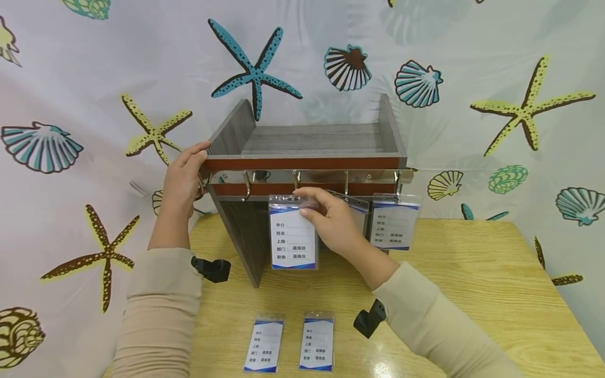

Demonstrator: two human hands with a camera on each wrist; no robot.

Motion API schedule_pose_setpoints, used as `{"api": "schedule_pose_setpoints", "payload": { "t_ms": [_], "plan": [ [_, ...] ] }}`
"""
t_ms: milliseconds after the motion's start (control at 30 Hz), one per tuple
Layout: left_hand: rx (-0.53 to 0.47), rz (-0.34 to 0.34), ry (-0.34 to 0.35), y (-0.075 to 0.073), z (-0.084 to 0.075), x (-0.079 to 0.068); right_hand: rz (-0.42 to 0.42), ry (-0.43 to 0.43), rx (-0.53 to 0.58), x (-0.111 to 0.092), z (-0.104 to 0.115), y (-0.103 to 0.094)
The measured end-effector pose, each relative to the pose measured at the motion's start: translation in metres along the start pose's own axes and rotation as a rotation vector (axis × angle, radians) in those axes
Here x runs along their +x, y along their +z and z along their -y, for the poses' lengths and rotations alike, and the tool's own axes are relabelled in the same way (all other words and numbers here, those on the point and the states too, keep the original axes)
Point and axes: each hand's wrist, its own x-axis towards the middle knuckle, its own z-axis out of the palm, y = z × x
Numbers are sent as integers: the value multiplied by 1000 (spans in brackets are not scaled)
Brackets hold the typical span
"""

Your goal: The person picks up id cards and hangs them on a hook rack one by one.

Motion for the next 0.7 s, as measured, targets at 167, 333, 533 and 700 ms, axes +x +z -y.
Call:
{"api": "schedule_pose_setpoints", "payload": {
  "t_ms": [167,333,533,700],
  "plan": [
    [2,0,-4,1,-1,0,-5,47,-25,4,0,0],
    [1,1,-3,1,-1,0,-7,65,-46,8,0,0],
    [12,-1,-6,0,0,0,-22,105,-74,8,4,4],
    [11,-1,-6,1,0,1,-43,125,-74,6,6,6]
  ]
}}
